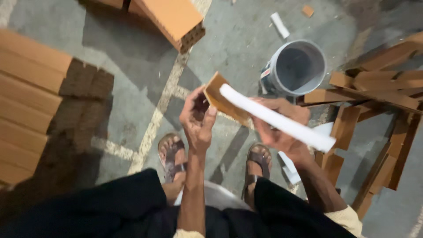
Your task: The person applies a white liquid from a bucket to the edges of folded cardboard strips using a white foam applicator. They repeatedly dip the applicator into the bucket and spread the liquid along the cardboard, handling the pieces one at a time.
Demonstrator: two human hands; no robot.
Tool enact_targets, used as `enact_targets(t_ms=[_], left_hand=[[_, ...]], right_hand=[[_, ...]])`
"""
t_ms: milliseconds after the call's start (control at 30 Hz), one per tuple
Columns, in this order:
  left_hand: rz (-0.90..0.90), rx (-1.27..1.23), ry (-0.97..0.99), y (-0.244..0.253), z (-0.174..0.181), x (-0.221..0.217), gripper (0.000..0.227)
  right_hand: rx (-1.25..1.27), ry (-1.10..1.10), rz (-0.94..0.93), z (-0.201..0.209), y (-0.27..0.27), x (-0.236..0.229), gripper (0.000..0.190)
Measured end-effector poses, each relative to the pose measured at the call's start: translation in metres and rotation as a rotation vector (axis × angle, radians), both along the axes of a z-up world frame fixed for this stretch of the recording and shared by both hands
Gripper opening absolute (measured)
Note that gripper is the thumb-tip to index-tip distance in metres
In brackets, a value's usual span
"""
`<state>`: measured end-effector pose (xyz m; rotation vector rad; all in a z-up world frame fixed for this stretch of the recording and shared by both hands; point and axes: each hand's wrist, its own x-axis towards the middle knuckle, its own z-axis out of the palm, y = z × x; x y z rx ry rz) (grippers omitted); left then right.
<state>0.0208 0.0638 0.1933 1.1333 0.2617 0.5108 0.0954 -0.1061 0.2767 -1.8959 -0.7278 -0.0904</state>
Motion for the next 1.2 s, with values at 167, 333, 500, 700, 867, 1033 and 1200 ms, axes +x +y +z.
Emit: enact_targets(t_ms=[167, 333, 500, 700, 867, 1033, 1200], left_hand=[[-0.029, -0.026, -0.067, -0.006, 0.002, 0.002, 0.050], [-0.023, 0.037, -0.050, -0.004, -0.005, 0.000, 0.050], [-0.002, -0.018, -0.092, -0.003, -0.001, 0.003, 0.048], [-0.036, 0.060, -0.081, -0.014, 0.005, 0.002, 0.049], [-0.042, 0.068, -0.056, -0.021, 0.011, 0.004, 0.049], [-0.048, 0.016, -0.079, -0.021, 0.008, 0.005, 0.050], [-0.039, -0.030, -0.057, -0.023, 0.007, 0.009, 0.052]], right_hand=[[-0.109, -0.251, 0.003, 0.001, 0.009, 0.019, 0.011], [-0.254, -0.232, -0.050, -0.033, -0.012, 0.004, 0.014], [-0.348, -0.066, -0.106, -0.041, -0.023, -0.010, 0.009], [0.072, 0.058, 0.072, -0.010, -0.027, -0.016, 0.028], [0.012, -0.393, 0.118, -0.007, -0.007, 0.011, 0.037], [-0.130, -0.470, -0.175, 0.009, 0.000, 0.026, 0.027], [-0.108, -0.174, -0.151, 0.021, -0.008, 0.001, 0.024]])
